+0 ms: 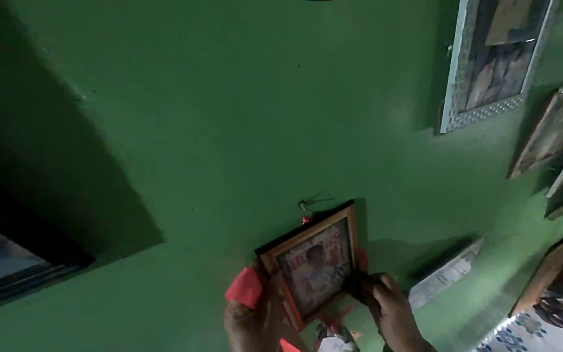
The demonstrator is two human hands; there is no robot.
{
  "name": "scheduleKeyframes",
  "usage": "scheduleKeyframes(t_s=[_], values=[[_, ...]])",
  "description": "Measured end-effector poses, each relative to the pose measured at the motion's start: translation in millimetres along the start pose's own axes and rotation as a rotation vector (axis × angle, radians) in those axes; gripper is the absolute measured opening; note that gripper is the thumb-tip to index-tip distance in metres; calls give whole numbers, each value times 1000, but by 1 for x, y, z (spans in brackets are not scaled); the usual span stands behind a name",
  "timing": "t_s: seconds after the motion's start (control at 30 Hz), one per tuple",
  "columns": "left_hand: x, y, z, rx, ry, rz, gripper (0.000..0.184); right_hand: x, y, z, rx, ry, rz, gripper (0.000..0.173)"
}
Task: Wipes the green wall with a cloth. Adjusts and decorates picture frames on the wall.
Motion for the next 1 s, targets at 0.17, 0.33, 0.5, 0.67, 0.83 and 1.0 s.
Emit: scheduleKeyframes(t_s=[0.17, 0.33, 0.5, 0.67, 0.83, 1.0], values=[[1, 2, 0, 6, -20, -30, 23, 25, 43, -42, 243, 271, 201, 24], [3, 2, -1, -5, 0, -45, 24, 58, 98, -72, -306, 322, 132, 27], [5, 7, -1, 26, -39, -72, 21, 91, 106, -43, -467, 281, -35, 22], [8, 6, -3, 60, -16, -41, 18, 147, 95, -19, -368, 262, -235, 17], [6, 8, -4, 30, -39, -11, 15, 180, 95, -7, -256, 241, -391, 16], [12, 10, 0, 58, -65, -5, 15, 125, 109, -36, -268, 164, -304, 15]])
Point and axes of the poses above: each hand's wrist, its own y-axis towards the middle knuckle, its own z-axis out of the palm, x = y × z, the point moved 9 cm from there along y, towards the middle knuckle, and after that the axes turned 4 degrees about -z, right-handed, at the moved point
